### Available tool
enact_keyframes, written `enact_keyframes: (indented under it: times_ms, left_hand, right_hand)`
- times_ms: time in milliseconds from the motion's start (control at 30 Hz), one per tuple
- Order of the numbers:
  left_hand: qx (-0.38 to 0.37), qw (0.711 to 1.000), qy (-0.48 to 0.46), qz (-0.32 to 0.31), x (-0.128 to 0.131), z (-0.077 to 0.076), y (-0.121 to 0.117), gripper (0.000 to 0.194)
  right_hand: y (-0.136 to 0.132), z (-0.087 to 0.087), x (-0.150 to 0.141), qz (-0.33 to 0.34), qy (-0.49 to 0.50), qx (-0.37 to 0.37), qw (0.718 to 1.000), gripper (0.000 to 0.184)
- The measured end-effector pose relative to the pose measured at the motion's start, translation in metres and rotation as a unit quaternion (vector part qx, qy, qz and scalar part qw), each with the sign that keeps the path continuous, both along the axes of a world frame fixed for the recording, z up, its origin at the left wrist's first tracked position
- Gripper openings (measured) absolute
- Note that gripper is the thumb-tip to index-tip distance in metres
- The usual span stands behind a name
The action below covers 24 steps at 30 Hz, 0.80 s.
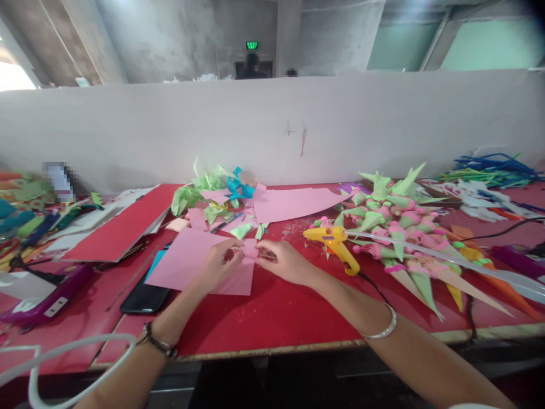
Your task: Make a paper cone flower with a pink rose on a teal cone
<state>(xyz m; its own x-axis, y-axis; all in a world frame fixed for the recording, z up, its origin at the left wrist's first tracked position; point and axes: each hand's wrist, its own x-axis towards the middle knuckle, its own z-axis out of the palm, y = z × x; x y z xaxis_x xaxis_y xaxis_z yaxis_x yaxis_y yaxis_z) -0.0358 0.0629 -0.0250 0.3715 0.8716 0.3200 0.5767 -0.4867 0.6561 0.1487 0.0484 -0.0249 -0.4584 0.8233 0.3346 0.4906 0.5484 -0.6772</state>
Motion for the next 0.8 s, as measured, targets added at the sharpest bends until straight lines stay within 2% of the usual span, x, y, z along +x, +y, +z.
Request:
enact_keyframes:
  times_ms: [133, 233, 400, 600, 700, 800]
  left_hand:
    - [-0.015, 0.997, -0.07, 0.021, -0.001, 0.0, 0.002, 0.016]
    - [-0.025, 0.988, -0.141, 0.061, -0.002, 0.002, 0.004, 0.013]
    - [-0.009, 0.965, -0.213, 0.151, -0.005, 0.008, 0.007, 0.012]
    - [0.009, 0.952, -0.25, 0.177, -0.008, 0.006, 0.008, 0.017]
    - [0.037, 0.939, -0.28, 0.197, -0.012, 0.004, 0.01, 0.018]
    - [0.059, 0.93, -0.295, 0.213, -0.014, 0.002, 0.011, 0.018]
  right_hand:
    - [0.002, -0.001, 0.001, 0.037, 0.033, -0.021, 0.999, 0.023]
    - [0.004, -0.003, 0.003, 0.033, 0.025, -0.024, 0.999, 0.022]
    - [0.007, -0.002, 0.008, -0.013, 0.01, -0.009, 1.0, 0.026]
    - [0.011, -0.001, 0.011, -0.047, -0.056, 0.023, 0.997, 0.022]
    - [0.015, -0.005, 0.014, -0.058, -0.064, 0.019, 0.996, 0.023]
    - [0.019, -0.012, 0.014, -0.099, -0.063, 0.016, 0.993, 0.021]
